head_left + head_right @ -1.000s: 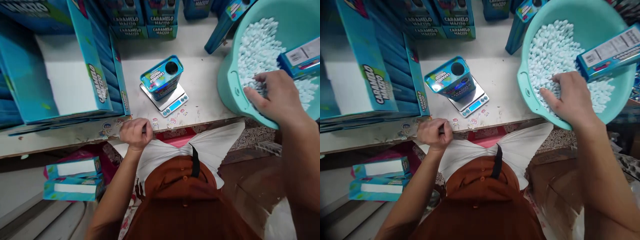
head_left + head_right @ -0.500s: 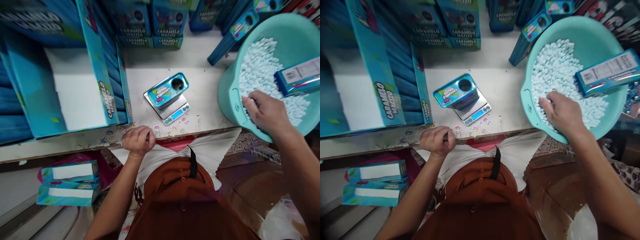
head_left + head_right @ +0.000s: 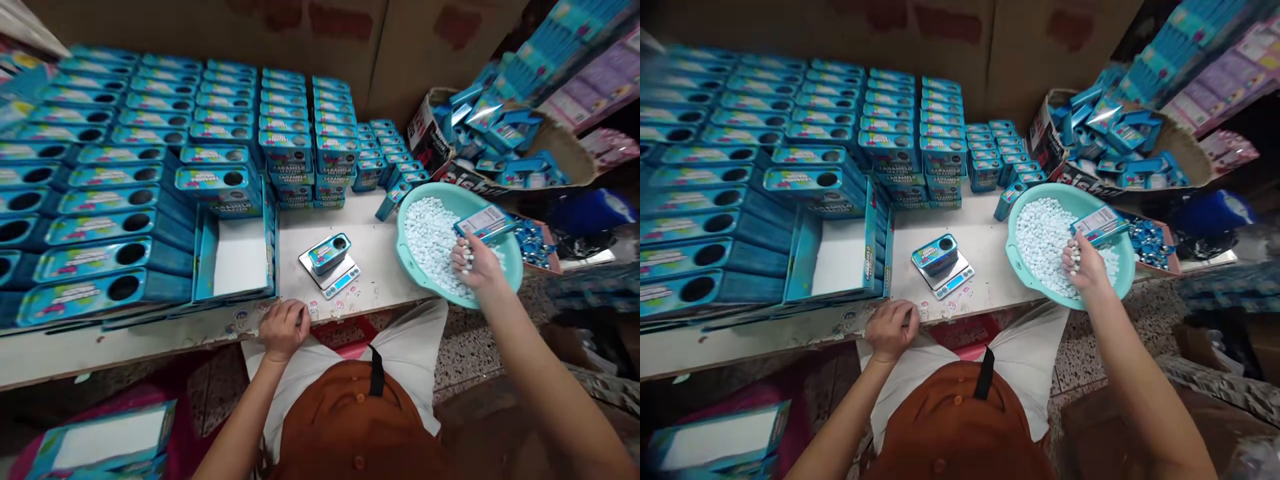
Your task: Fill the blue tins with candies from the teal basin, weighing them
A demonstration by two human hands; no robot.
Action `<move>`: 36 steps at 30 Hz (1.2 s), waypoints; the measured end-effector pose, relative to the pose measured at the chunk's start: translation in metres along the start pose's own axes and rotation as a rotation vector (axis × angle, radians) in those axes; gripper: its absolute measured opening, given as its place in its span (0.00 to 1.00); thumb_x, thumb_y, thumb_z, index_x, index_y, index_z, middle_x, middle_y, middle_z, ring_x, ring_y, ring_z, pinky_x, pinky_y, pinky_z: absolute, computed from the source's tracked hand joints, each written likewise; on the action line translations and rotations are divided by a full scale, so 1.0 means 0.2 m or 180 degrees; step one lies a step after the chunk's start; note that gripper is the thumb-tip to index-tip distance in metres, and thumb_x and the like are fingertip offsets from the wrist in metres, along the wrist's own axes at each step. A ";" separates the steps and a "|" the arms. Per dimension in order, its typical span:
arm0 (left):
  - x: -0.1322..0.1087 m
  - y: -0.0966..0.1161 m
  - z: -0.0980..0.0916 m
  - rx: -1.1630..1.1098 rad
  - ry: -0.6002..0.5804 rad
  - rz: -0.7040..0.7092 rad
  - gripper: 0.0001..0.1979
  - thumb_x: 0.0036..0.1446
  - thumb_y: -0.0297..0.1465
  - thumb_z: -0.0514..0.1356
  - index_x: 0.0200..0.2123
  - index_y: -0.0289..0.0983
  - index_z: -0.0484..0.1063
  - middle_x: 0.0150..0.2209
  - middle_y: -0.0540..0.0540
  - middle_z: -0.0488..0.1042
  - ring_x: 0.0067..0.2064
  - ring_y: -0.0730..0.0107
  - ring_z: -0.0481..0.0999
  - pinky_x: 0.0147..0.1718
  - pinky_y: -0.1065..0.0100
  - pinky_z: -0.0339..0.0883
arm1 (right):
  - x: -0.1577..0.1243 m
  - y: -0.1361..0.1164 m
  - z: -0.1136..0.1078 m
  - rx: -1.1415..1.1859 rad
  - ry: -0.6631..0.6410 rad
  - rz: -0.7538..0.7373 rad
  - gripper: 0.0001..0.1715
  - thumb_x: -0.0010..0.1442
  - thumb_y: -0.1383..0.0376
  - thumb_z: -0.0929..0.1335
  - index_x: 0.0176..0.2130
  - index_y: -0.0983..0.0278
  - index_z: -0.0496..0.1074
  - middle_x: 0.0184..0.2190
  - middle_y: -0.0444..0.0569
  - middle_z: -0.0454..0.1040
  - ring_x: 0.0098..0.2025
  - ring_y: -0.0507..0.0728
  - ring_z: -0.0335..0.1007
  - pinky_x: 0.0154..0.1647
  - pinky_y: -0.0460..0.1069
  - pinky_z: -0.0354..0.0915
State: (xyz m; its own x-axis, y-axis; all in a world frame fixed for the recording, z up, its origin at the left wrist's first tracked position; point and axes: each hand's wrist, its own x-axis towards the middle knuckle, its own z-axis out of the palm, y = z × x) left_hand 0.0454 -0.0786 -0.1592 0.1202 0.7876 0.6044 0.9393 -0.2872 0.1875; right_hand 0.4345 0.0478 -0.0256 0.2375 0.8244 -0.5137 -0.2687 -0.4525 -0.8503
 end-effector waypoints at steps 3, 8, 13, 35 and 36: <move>0.00 -0.01 0.00 -0.0008 0.0037 0.0037 0.04 0.52 0.28 0.63 0.33 0.38 0.71 0.32 0.48 0.78 0.34 0.65 0.73 0.36 0.66 0.64 | -0.02 -0.02 0.04 0.1556 -0.0196 0.0850 0.16 0.66 0.62 0.58 0.26 0.61 0.56 0.15 0.37 0.54 0.14 0.46 0.49 0.11 0.38 0.45; 0.00 -0.02 0.02 -0.0061 0.0159 0.0172 0.04 0.54 0.28 0.63 0.34 0.38 0.71 0.32 0.48 0.77 0.33 0.64 0.73 0.37 0.65 0.65 | -0.03 -0.03 0.17 0.2278 -0.0327 0.0733 0.15 0.66 0.66 0.55 0.26 0.61 0.53 0.15 0.35 0.52 0.13 0.45 0.48 0.11 0.38 0.45; 0.01 -0.02 0.02 -0.0124 0.0171 0.0237 0.03 0.55 0.27 0.62 0.34 0.38 0.70 0.32 0.48 0.77 0.33 0.64 0.74 0.38 0.65 0.66 | -0.03 -0.09 0.45 0.2464 -0.0661 0.0654 0.19 0.69 0.64 0.52 0.26 0.61 0.51 0.14 0.34 0.51 0.12 0.44 0.46 0.10 0.37 0.44; -0.01 0.01 -0.01 -0.0240 0.0046 -0.0050 0.02 0.56 0.28 0.60 0.33 0.38 0.72 0.32 0.47 0.78 0.35 0.65 0.74 0.40 0.64 0.65 | -0.12 0.16 1.21 0.0806 -0.0450 -0.0257 0.18 0.59 0.55 0.66 0.25 0.61 0.59 0.14 0.37 0.60 0.15 0.47 0.57 0.15 0.42 0.56; -0.01 0.01 -0.01 -0.0244 0.0039 -0.0050 0.02 0.57 0.28 0.60 0.33 0.38 0.72 0.33 0.47 0.78 0.35 0.65 0.74 0.40 0.65 0.65 | -0.13 0.17 1.21 0.0798 -0.0460 -0.0303 0.18 0.59 0.55 0.67 0.25 0.61 0.59 0.14 0.38 0.61 0.15 0.47 0.58 0.16 0.42 0.57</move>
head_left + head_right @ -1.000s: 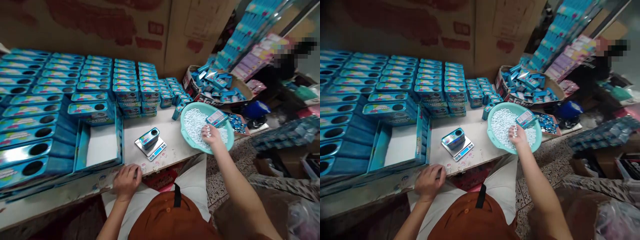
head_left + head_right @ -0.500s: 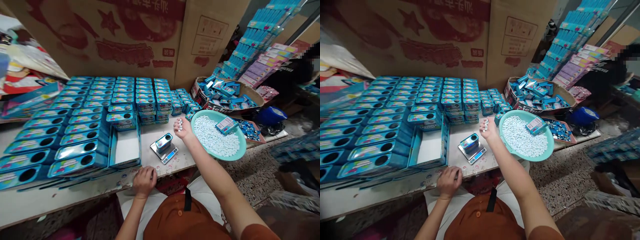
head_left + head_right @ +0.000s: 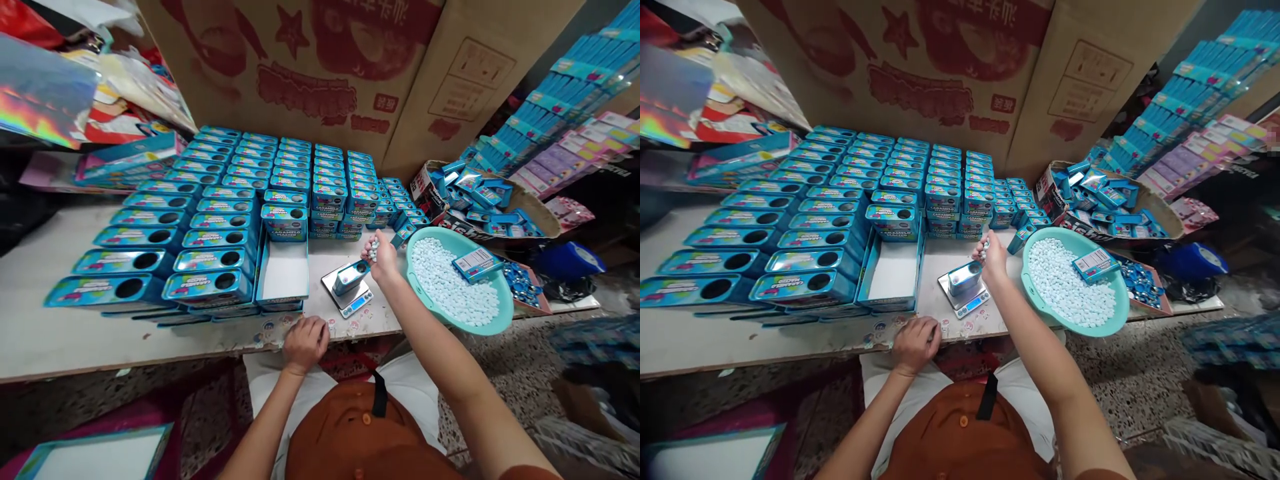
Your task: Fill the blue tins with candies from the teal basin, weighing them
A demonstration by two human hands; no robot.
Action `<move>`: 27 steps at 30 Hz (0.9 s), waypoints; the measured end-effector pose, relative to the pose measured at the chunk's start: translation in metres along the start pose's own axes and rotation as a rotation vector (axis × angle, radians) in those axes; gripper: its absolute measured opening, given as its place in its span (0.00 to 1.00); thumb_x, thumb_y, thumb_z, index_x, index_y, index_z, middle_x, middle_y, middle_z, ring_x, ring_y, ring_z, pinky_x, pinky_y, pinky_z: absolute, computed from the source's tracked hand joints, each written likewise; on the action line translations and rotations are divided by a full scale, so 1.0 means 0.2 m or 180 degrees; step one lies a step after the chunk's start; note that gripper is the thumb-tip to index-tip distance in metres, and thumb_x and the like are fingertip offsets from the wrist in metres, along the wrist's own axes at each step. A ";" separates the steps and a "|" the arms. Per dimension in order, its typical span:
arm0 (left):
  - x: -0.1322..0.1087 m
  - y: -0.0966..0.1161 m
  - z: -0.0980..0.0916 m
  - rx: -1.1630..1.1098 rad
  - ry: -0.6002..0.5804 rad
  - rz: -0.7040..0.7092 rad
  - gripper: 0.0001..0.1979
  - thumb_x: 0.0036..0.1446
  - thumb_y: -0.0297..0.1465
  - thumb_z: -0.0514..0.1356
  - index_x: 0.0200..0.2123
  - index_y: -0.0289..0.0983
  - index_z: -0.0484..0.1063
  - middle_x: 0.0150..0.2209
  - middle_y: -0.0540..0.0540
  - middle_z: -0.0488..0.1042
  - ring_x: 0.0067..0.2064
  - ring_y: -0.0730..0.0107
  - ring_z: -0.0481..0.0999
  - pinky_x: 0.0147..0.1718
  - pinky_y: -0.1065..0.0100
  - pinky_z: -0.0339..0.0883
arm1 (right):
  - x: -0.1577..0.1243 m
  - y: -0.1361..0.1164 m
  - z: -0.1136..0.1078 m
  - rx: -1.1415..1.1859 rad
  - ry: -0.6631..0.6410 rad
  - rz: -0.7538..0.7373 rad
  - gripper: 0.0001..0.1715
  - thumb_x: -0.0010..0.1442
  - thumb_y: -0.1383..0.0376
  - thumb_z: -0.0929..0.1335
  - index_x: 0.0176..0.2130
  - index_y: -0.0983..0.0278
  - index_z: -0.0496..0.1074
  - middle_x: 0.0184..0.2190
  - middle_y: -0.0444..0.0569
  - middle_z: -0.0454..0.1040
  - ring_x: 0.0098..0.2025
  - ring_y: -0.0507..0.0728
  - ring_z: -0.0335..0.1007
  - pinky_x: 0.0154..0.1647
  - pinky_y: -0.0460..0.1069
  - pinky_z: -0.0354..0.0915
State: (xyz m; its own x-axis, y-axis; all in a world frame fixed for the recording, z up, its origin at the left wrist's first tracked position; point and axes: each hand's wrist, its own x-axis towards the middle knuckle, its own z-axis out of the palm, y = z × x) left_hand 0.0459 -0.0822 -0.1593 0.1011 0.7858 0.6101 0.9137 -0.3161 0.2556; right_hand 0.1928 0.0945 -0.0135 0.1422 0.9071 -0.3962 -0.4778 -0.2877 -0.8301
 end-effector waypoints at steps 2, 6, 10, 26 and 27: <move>0.00 0.00 0.00 0.0004 0.0004 -0.0001 0.02 0.57 0.28 0.60 0.33 0.38 0.73 0.33 0.47 0.78 0.35 0.66 0.74 0.39 0.65 0.65 | -0.01 0.01 0.01 -0.0018 -0.0041 -0.0107 0.18 0.58 0.55 0.67 0.24 0.61 0.59 0.14 0.38 0.62 0.16 0.48 0.59 0.18 0.43 0.60; 0.00 0.00 0.00 -0.0005 0.0060 0.0007 0.02 0.57 0.28 0.60 0.33 0.38 0.73 0.33 0.48 0.78 0.34 0.67 0.74 0.39 0.66 0.64 | -0.02 0.01 0.02 -0.0095 -0.0076 -0.0252 0.18 0.58 0.55 0.66 0.24 0.61 0.60 0.14 0.40 0.63 0.17 0.49 0.62 0.21 0.45 0.64; 0.00 0.00 0.00 -0.0003 0.0080 0.0001 0.01 0.56 0.28 0.60 0.33 0.38 0.73 0.33 0.48 0.78 0.34 0.67 0.74 0.39 0.66 0.64 | -0.02 0.02 0.03 -0.0114 -0.0039 -0.0268 0.19 0.58 0.55 0.66 0.23 0.61 0.59 0.13 0.39 0.62 0.16 0.48 0.60 0.20 0.44 0.62; 0.00 0.00 0.00 0.0078 0.0035 0.0000 0.02 0.56 0.29 0.60 0.32 0.39 0.73 0.32 0.47 0.78 0.34 0.65 0.74 0.37 0.65 0.63 | 0.02 -0.09 -0.03 0.0482 0.0024 0.0479 0.18 0.65 0.62 0.58 0.23 0.60 0.51 0.11 0.32 0.43 0.12 0.46 0.37 0.12 0.41 0.40; 0.00 0.00 0.00 0.0093 0.0033 0.0005 0.02 0.55 0.29 0.60 0.32 0.39 0.73 0.32 0.47 0.78 0.34 0.65 0.74 0.37 0.65 0.63 | 0.02 -0.11 -0.05 0.0559 0.0021 0.0528 0.19 0.65 0.62 0.57 0.23 0.60 0.50 0.12 0.32 0.42 0.12 0.46 0.37 0.12 0.42 0.40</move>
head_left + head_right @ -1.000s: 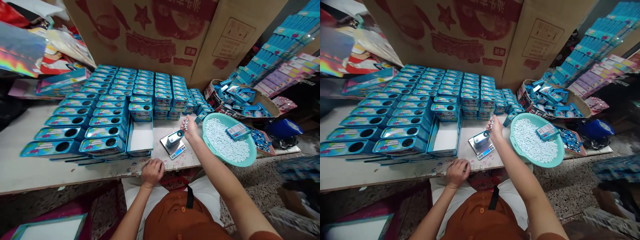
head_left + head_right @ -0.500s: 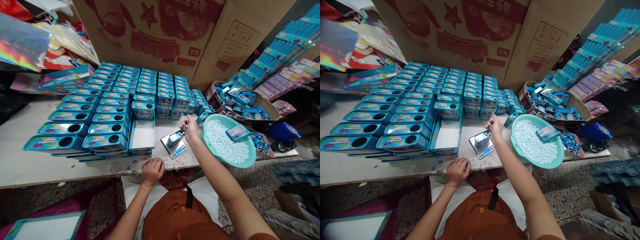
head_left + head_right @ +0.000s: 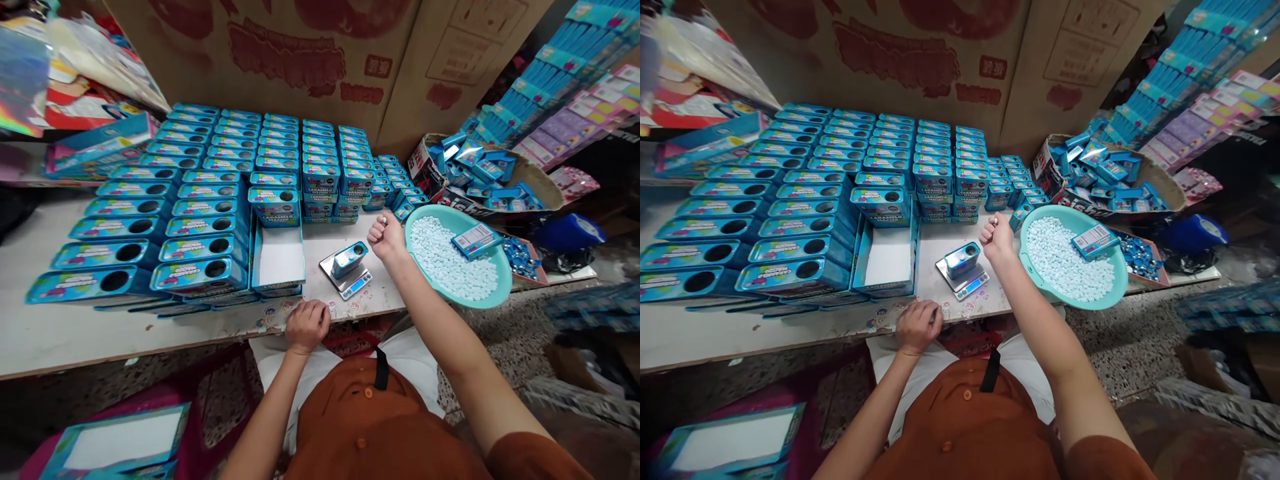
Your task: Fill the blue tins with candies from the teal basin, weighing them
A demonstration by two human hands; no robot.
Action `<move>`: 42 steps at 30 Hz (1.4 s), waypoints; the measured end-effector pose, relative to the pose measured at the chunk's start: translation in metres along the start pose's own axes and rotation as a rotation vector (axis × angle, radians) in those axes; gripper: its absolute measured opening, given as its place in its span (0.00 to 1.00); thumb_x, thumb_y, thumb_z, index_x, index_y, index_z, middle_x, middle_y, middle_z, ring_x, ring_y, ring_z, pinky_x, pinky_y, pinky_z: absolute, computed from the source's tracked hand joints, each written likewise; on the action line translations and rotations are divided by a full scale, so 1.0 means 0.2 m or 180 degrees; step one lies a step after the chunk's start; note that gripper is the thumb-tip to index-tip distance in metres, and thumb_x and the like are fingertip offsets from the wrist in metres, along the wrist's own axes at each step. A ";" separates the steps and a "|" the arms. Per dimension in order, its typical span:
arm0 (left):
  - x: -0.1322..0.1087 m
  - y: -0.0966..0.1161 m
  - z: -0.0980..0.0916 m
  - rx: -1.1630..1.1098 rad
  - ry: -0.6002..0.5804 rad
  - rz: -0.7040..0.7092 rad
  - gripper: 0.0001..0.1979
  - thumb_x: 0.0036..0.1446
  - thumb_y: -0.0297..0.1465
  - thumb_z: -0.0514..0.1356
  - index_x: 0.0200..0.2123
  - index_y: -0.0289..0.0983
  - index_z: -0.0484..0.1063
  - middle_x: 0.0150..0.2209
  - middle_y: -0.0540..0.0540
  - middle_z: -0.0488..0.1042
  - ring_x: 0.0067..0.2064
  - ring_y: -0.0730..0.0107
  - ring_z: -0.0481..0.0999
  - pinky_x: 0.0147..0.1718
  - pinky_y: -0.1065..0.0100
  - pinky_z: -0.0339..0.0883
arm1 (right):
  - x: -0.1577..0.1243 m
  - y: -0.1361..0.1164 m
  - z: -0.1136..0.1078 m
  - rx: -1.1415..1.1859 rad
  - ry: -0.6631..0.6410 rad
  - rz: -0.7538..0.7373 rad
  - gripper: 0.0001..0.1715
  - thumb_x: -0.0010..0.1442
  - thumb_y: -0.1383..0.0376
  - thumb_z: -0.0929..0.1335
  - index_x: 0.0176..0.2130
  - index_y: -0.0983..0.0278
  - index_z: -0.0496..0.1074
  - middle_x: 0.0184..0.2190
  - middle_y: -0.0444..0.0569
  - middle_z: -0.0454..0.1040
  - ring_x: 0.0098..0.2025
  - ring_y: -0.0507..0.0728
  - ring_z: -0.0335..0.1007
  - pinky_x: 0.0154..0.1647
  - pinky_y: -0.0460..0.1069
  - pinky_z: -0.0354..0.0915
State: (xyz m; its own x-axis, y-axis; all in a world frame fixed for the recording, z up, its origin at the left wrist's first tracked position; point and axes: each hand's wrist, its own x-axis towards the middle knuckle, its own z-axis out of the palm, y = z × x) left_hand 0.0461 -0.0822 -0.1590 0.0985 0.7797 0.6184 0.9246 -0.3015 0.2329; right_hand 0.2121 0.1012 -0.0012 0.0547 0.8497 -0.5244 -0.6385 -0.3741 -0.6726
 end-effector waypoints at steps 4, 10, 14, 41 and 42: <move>0.00 0.00 0.00 0.0037 0.0012 0.0040 0.01 0.55 0.29 0.60 0.32 0.38 0.73 0.32 0.47 0.78 0.34 0.65 0.74 0.36 0.65 0.63 | -0.03 -0.10 -0.06 0.0210 -0.0026 -0.0009 0.19 0.67 0.62 0.56 0.24 0.61 0.50 0.11 0.32 0.42 0.12 0.46 0.37 0.12 0.42 0.39; -0.01 -0.01 0.02 0.0069 -0.0008 0.0072 0.03 0.56 0.29 0.59 0.33 0.39 0.73 0.33 0.46 0.78 0.34 0.65 0.75 0.38 0.64 0.64 | -0.06 -0.18 -0.11 0.0264 -0.0011 -0.0003 0.20 0.68 0.62 0.56 0.23 0.61 0.51 0.11 0.32 0.43 0.12 0.45 0.37 0.11 0.42 0.39; -0.02 -0.01 0.02 0.0049 -0.0032 0.0017 0.03 0.56 0.29 0.59 0.33 0.39 0.73 0.33 0.46 0.78 0.34 0.65 0.75 0.36 0.64 0.63 | -0.06 -0.16 -0.11 0.0317 -0.0070 0.0128 0.21 0.69 0.61 0.55 0.23 0.61 0.51 0.11 0.33 0.43 0.11 0.45 0.38 0.11 0.42 0.39; 0.05 0.03 -0.01 -0.0412 -0.0541 -0.0607 0.08 0.61 0.34 0.55 0.34 0.37 0.72 0.35 0.43 0.76 0.40 0.63 0.72 0.45 0.62 0.62 | -0.27 -0.45 -0.87 -0.0582 -0.0014 -0.0842 0.10 0.59 0.61 0.69 0.30 0.64 0.68 0.21 0.37 0.59 0.19 0.43 0.51 0.17 0.42 0.48; 0.05 0.04 -0.01 -0.0418 -0.0551 -0.0651 0.08 0.61 0.34 0.55 0.34 0.37 0.72 0.35 0.43 0.76 0.40 0.62 0.72 0.45 0.62 0.62 | -0.27 -0.43 -0.85 -0.0649 -0.0122 -0.0816 0.08 0.58 0.63 0.69 0.30 0.65 0.69 0.22 0.38 0.60 0.20 0.43 0.52 0.18 0.42 0.49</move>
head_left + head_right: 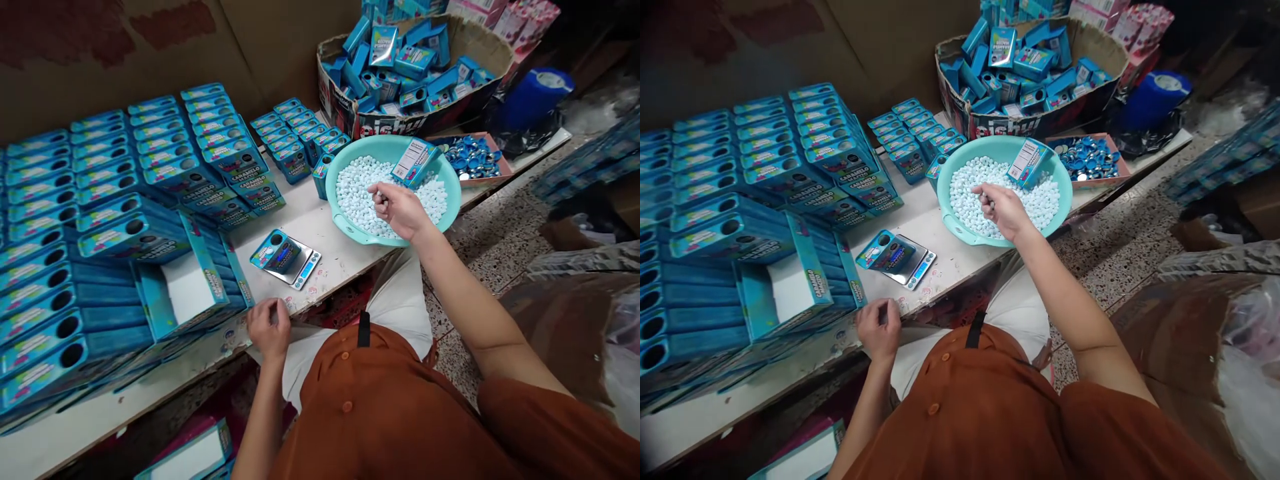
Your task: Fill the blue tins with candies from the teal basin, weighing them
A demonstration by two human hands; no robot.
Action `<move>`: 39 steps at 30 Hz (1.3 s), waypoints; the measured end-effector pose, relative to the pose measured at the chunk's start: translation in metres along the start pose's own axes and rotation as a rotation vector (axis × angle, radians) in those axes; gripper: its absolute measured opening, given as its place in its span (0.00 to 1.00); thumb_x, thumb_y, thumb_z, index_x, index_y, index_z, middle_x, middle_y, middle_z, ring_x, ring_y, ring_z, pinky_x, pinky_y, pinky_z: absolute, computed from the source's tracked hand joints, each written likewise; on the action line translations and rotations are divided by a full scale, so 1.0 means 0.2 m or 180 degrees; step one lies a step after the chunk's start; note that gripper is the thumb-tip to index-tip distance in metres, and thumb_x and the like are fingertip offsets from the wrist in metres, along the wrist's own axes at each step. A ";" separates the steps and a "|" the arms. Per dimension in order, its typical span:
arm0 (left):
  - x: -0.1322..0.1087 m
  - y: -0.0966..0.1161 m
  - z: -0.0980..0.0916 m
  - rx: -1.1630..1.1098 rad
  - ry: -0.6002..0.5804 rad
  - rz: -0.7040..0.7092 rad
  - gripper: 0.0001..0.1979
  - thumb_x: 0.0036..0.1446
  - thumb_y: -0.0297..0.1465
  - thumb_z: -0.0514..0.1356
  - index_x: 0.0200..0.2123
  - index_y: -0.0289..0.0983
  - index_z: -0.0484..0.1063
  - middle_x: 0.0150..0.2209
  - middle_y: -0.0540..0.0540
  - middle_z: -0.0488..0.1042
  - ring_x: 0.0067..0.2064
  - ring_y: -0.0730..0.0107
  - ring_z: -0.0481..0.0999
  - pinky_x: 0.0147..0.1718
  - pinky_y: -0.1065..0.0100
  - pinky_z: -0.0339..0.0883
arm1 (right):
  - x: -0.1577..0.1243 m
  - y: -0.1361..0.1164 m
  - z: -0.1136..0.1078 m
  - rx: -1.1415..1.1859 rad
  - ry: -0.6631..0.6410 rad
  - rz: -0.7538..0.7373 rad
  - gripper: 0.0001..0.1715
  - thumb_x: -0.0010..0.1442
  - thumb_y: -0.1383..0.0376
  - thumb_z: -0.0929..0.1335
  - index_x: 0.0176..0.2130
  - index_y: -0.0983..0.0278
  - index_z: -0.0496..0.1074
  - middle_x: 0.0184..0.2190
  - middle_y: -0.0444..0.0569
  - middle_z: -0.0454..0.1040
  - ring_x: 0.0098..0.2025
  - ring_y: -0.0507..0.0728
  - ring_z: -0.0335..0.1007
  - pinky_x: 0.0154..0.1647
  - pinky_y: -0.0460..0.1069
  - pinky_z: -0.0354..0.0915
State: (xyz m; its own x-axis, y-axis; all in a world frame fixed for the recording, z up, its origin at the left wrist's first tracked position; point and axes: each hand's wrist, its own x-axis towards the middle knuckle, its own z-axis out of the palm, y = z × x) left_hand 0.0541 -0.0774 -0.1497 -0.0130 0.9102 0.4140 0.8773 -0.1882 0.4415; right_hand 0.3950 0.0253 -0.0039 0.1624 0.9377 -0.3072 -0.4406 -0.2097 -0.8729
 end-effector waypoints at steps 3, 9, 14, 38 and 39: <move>0.01 0.03 0.00 -0.0095 0.0009 -0.0070 0.08 0.61 0.34 0.55 0.34 0.37 0.72 0.35 0.43 0.75 0.40 0.62 0.72 0.45 0.62 0.63 | 0.00 0.03 0.10 -0.0151 -0.0434 0.0153 0.06 0.58 0.67 0.67 0.29 0.66 0.70 0.24 0.40 0.62 0.21 0.44 0.52 0.20 0.43 0.49; 0.02 0.08 -0.05 -0.0408 0.0168 0.0070 0.05 0.61 0.31 0.56 0.35 0.37 0.71 0.36 0.43 0.74 0.40 0.64 0.72 0.44 0.62 0.65 | 0.05 0.11 0.41 -0.1310 -0.1203 -0.0101 0.11 0.58 0.63 0.69 0.27 0.65 0.67 0.21 0.38 0.60 0.22 0.46 0.50 0.22 0.44 0.47; 0.01 0.12 -0.13 -0.0525 0.0373 0.0157 0.02 0.60 0.28 0.58 0.37 0.37 0.70 0.36 0.44 0.74 0.41 0.65 0.72 0.44 0.62 0.65 | 0.13 0.23 0.62 -0.2477 -0.1464 -0.0735 0.20 0.54 0.55 0.72 0.22 0.65 0.66 0.19 0.39 0.62 0.24 0.47 0.54 0.27 0.45 0.51; 0.49 0.32 -0.19 0.0486 -0.0152 0.0708 0.18 0.62 0.39 0.55 0.51 0.37 0.70 0.52 0.37 0.68 0.54 0.50 0.63 0.54 0.51 0.60 | -0.06 0.04 0.23 -0.2997 -0.0567 -0.1713 0.19 0.61 0.54 0.65 0.31 0.64 0.78 0.30 0.46 0.78 0.34 0.55 0.71 0.36 0.47 0.61; 0.51 0.32 -0.18 0.0466 -0.0191 0.0715 0.18 0.62 0.39 0.55 0.51 0.37 0.70 0.53 0.37 0.68 0.54 0.50 0.63 0.54 0.51 0.60 | -0.07 0.03 0.20 -0.2991 -0.0502 -0.1684 0.19 0.61 0.54 0.65 0.32 0.64 0.78 0.31 0.46 0.78 0.35 0.56 0.72 0.37 0.47 0.61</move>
State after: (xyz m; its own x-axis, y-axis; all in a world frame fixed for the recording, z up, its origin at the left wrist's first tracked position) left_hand 0.0923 -0.0108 -0.0500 0.2143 0.8728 0.4386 0.9151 -0.3365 0.2224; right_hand 0.3553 0.0214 0.0092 -0.0116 0.9825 0.1861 0.5136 0.1655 -0.8419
